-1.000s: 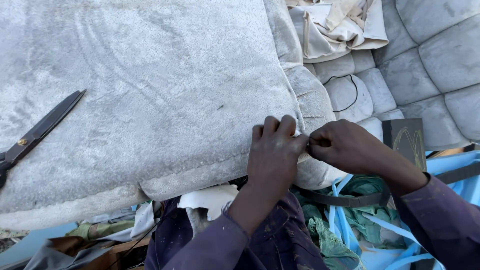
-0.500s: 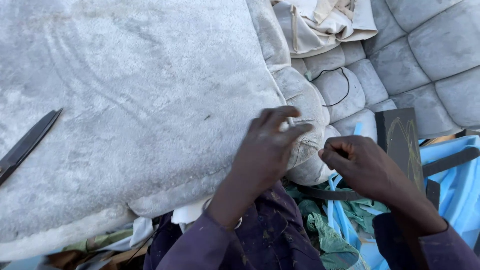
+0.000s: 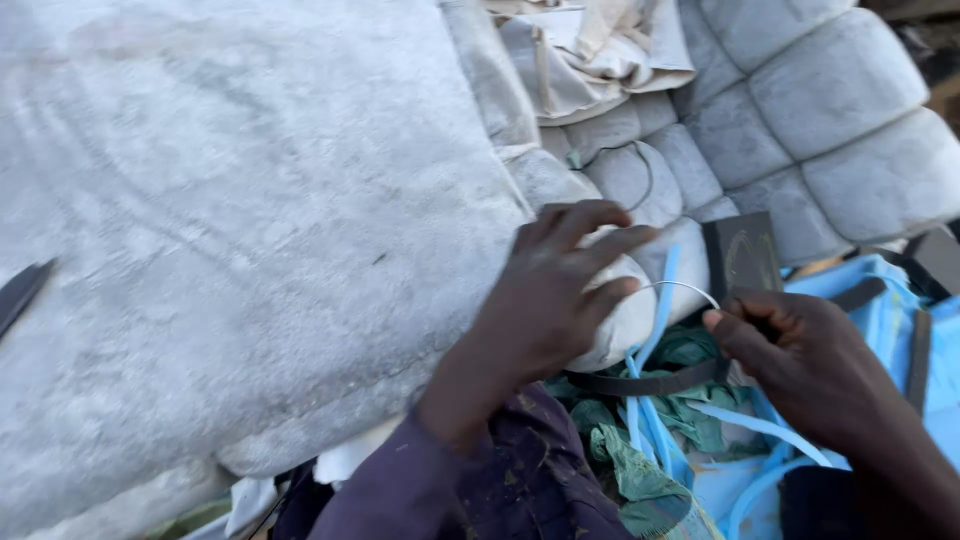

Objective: Hand-sewing the edge of an upholstered cushion using a curved needle and thread

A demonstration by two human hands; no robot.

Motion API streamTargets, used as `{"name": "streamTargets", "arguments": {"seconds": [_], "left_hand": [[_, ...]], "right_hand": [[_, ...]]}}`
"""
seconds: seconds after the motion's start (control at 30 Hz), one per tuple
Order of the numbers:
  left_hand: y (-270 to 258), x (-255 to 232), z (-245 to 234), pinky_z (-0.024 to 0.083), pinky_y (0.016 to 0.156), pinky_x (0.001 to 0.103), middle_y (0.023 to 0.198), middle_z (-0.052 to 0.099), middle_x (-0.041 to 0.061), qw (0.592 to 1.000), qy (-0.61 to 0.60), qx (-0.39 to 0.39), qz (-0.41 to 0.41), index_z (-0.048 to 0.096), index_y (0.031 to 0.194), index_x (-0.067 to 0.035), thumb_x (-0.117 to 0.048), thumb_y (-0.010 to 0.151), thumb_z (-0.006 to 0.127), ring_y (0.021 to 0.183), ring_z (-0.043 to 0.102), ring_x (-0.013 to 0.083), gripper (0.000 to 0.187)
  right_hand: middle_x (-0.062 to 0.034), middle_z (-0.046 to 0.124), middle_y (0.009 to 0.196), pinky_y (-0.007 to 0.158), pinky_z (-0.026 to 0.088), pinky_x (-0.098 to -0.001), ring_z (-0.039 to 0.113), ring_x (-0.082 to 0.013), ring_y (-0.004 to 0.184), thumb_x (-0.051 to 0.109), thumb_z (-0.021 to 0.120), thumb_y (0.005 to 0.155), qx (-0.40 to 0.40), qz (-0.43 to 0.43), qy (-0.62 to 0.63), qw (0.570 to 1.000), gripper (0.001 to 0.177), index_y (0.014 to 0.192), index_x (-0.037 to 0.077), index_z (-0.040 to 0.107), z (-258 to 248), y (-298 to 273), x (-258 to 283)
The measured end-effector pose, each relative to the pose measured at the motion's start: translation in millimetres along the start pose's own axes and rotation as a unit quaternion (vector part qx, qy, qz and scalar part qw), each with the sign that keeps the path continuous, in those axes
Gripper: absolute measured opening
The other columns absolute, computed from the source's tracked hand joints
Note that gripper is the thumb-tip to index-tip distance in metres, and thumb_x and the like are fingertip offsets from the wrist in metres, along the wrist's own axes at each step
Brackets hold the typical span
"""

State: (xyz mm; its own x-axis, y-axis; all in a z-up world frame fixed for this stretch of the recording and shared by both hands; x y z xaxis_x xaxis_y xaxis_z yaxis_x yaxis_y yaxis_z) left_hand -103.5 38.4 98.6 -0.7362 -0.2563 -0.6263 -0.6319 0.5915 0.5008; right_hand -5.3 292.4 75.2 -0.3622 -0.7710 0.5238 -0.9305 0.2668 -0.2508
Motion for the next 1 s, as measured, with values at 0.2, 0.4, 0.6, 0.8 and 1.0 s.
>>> {"name": "streamTargets", "arguments": {"seconds": [0.2, 0.4, 0.6, 0.8, 1.0], "left_hand": [[-30.4, 15.9, -55.3, 0.060, 0.125, 0.050, 0.149, 0.089, 0.012, 0.983, -0.159, -0.048, -0.083, 0.085, 0.153, -0.008, -0.030, 0.133, 0.055, 0.146, 0.081, 0.0338, 0.041], [-24.1, 10.7, -25.2, 0.063, 0.121, 0.050, 0.151, 0.090, 0.015, 0.982, -0.167, 0.012, -0.089, 0.082, 0.157, -0.008, -0.035, 0.130, 0.057, 0.145, 0.084, 0.0349, 0.045], [-17.3, 2.9, 2.7, 0.067, 0.103, 0.048, 0.143, 0.095, 0.008, 0.983, -0.157, 0.052, -0.078, 0.081, 0.153, -0.013, -0.040, 0.125, 0.064, 0.125, 0.093, 0.0305, 0.042], [-13.9, 15.9, -40.9, 0.074, 0.100, 0.037, 0.109, 0.091, 0.003, 0.913, -0.346, -0.095, -0.193, 0.088, 0.134, -0.009, -0.018, 0.131, 0.065, 0.105, 0.087, 0.0168, 0.025], [-13.8, 5.4, -82.4, 0.066, 0.091, 0.036, 0.099, 0.079, 0.001, 0.856, -0.430, -0.169, -0.234, 0.084, 0.136, -0.013, -0.022, 0.134, 0.057, 0.092, 0.073, 0.0152, 0.029]], "right_hand": [[-0.0017, 0.043, 0.070, 0.066, 0.033, -0.0459, 0.041, -0.0178, 0.067, 0.034, 0.078, 0.128, 0.013, -0.040, 0.023, 0.999, 0.061, 0.078, 0.011, 0.053, 12.0, -15.9, 29.3], [-0.0060, 0.055, 0.068, 0.067, 0.039, -0.0453, 0.051, -0.0210, 0.065, 0.035, 0.080, 0.129, 0.010, -0.039, -0.024, 0.999, 0.060, 0.078, 0.009, 0.066, 8.4, -12.1, 35.7], [-0.0016, 0.053, 0.071, 0.066, 0.038, -0.0436, 0.048, -0.0178, 0.068, 0.036, 0.083, 0.126, -0.018, -0.093, -0.011, 0.995, 0.054, 0.080, 0.011, 0.069, 6.9, -19.6, 68.8], [-0.0061, 0.092, 0.096, 0.087, 0.063, -0.0350, 0.086, -0.0170, 0.092, 0.036, 0.079, 0.123, -0.043, -0.095, 0.144, 0.984, 0.034, 0.116, 0.008, 0.096, 20.8, -6.3, 84.0], [-0.0017, 0.093, 0.115, 0.089, 0.063, -0.0362, 0.081, -0.0150, 0.104, 0.029, 0.090, 0.114, -0.007, -0.089, 0.147, 0.985, 0.029, 0.139, 0.016, 0.097, 81.6, 4.5, 89.2]]}}
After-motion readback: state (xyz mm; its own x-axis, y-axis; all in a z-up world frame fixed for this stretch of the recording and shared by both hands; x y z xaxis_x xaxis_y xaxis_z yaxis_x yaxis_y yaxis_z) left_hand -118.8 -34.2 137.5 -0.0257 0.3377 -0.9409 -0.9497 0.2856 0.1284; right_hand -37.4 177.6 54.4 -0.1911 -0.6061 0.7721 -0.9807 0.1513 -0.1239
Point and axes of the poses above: each hand's wrist, its own y-axis towards the middle knuckle, its own z-axis out of the palm, x = y × z, the point moved 10 cm from there along y, towards the middle knuckle
